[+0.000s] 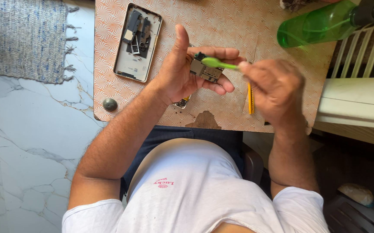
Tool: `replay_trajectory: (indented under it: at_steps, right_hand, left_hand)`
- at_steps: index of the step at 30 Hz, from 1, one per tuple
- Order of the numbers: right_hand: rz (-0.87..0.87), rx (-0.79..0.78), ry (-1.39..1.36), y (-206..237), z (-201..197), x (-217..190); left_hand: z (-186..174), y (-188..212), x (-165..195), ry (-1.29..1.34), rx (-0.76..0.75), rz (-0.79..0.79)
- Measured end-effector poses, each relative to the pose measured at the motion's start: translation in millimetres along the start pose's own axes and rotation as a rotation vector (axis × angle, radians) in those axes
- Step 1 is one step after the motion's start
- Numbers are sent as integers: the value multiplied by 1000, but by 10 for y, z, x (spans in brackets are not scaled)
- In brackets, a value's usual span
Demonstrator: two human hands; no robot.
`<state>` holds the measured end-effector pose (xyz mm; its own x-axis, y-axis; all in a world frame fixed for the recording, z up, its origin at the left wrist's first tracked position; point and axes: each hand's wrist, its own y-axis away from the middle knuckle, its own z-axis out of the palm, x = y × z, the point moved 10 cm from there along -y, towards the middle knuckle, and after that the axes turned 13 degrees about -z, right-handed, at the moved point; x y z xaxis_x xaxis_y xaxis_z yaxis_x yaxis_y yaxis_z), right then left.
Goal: The person uses a yellow plastic pry tool to remove the motherboard from a disassembled smartphone. They then spray the motherboard with liquid from a green bottle and scrub it with a green toothbrush.
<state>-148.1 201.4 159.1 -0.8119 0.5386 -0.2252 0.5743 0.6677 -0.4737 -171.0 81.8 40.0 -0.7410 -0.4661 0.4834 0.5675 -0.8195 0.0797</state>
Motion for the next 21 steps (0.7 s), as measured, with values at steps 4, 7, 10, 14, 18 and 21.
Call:
replay_trajectory:
  at_steps: [4, 7, 10, 14, 18, 21]
  right_hand:
    - [14, -22, 12, -10, -37, 22]
    - [2, -58, 28, -23, -26, 1]
    - [17, -77, 44, -18, -29, -2]
    - [61, -42, -4, -5, -95, 13]
    - [23, -76, 37, -24, -86, -50]
    - [31, -67, 29, -34, -76, -47]
  left_hand:
    - [12, -22, 13, 1, -23, 18]
    - [2, -6, 23, -16, -23, 18]
    - [3, -21, 23, -45, -14, 23]
    - [-8, -16, 18, -14, -12, 27]
    - [-17, -29, 8, -29, 1, 38]
    - [-27, -17, 20, -28, -1, 41]
